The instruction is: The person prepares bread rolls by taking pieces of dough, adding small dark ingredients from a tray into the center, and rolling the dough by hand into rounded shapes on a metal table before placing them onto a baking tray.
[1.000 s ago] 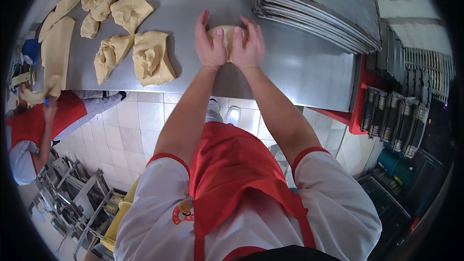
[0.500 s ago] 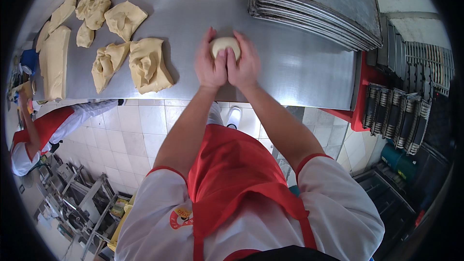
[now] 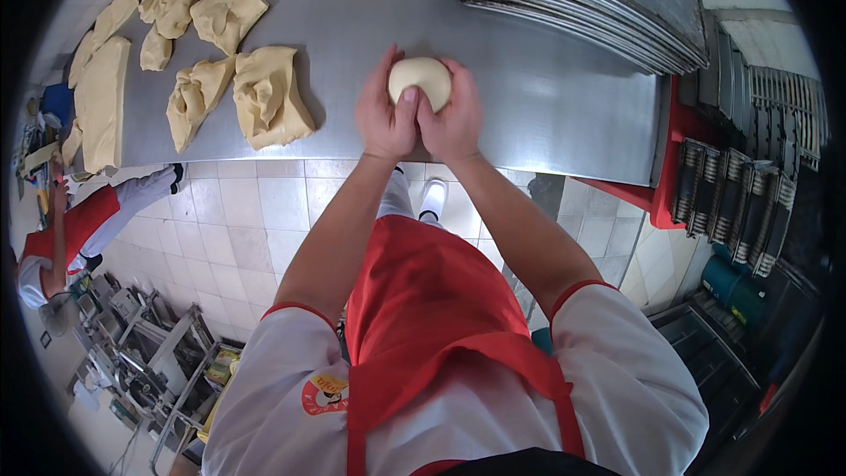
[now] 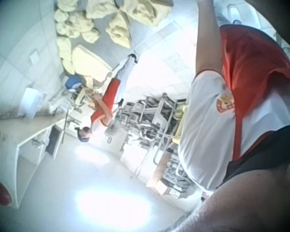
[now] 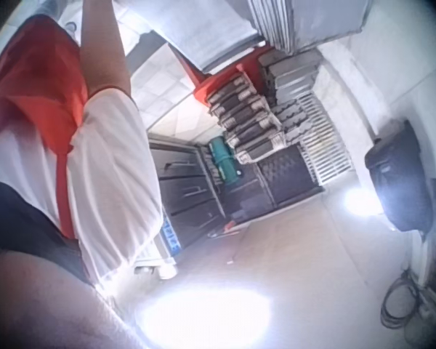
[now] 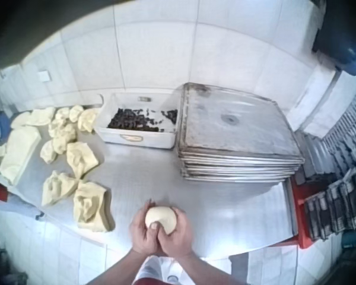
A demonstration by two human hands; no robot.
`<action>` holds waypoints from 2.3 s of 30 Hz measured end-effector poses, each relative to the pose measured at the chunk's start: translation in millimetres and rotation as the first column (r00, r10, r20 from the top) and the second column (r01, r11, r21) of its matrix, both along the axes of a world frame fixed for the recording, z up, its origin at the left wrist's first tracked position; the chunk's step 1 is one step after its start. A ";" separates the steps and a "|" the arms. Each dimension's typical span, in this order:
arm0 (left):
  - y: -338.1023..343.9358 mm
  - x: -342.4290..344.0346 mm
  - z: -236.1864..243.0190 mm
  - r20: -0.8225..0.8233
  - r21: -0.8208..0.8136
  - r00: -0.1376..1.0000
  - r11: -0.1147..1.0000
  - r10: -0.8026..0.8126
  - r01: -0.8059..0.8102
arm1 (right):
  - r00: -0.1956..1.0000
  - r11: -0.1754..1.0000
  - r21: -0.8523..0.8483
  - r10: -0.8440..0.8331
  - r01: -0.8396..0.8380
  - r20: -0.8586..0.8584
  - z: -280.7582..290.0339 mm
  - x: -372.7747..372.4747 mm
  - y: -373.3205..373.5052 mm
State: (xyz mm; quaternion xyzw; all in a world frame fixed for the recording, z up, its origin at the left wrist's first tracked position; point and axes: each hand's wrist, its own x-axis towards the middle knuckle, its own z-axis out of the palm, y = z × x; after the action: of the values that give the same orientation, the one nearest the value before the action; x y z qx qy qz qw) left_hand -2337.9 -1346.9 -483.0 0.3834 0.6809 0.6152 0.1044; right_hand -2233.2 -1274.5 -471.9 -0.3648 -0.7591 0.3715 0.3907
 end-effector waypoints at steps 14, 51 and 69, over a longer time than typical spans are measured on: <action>-18.3 11.2 12.6 -0.085 -0.011 0.996 0.999 -0.033 0.032 | 0.999 0.999 0.046 -0.009 0.011 -0.036 5.3 14.1 -9.7; -1.3 -13.0 41.7 -0.141 -0.239 0.970 0.957 -0.199 0.162 | 1.000 0.999 -0.041 0.008 -0.008 0.024 21.8 5.2 11.0; -0.7 -51.4 73.2 -0.490 -0.448 0.601 0.774 -0.631 0.447 | 0.998 0.986 -0.157 -0.058 0.056 -0.014 48.2 105.1 49.3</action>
State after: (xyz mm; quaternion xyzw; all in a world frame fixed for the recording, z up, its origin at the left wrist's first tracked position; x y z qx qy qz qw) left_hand -2389.3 -1347.7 -409.9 0.7325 0.6054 0.2906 0.1119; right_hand -2128.1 -1225.3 -423.7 -0.4126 -0.7133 0.4220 0.3781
